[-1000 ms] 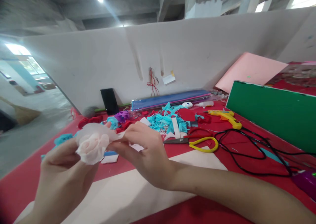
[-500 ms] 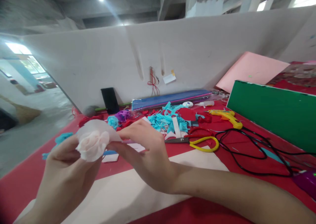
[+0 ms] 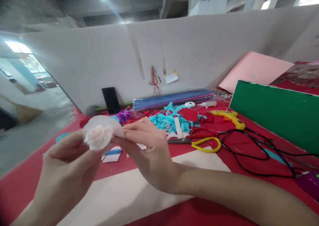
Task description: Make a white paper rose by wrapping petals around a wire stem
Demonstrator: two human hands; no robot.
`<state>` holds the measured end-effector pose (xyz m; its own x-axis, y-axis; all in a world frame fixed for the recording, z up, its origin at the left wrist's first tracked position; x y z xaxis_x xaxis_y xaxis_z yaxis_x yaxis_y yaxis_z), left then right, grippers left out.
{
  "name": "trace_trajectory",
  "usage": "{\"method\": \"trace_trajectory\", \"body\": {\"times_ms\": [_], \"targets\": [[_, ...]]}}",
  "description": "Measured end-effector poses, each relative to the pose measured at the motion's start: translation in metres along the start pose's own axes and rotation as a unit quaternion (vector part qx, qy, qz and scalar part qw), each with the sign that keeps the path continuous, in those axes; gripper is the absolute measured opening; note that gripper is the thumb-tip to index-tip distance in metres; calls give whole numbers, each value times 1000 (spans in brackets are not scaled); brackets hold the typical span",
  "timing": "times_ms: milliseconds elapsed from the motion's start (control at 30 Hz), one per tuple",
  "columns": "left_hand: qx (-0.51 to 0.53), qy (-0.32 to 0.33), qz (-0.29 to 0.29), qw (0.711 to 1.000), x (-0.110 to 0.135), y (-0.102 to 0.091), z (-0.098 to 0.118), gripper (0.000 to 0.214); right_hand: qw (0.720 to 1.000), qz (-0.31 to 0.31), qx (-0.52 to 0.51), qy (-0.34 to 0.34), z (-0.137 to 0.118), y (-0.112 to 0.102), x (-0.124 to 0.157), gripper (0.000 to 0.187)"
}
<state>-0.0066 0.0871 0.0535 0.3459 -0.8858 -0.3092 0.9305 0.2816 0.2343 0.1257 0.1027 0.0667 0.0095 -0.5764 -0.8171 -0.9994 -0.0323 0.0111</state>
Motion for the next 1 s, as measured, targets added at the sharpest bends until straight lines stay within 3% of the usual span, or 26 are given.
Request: {"method": "trace_trajectory", "body": {"times_ms": [167,400,767,1000], "targets": [[26,-17,-23,999,-4,3,-1,15,999,-15,6,43,5,0,-2,27],[57,-19,-34,998,-11,-3,-9,20,994,-28,1,102,14,2,-1,19],[28,24,-90,995,-13,4,-9,29,971,-70,-95,206,21,11,8,24],[51,22,-87,995,-14,2,-11,33,953,-78,-146,255,26,13,6,20]]}}
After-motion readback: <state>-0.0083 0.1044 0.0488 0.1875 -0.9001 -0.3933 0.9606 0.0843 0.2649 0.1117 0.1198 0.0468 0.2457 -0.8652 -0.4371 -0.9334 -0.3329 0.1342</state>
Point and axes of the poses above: each hand's wrist, its own x-axis away from the middle knuckle, its own y-axis out of the palm, z = x × y, the point moved 6 cm from there along -x, towards the middle knuckle, and after that the axes turned 9 degrees about z, right-handed, at the moved point
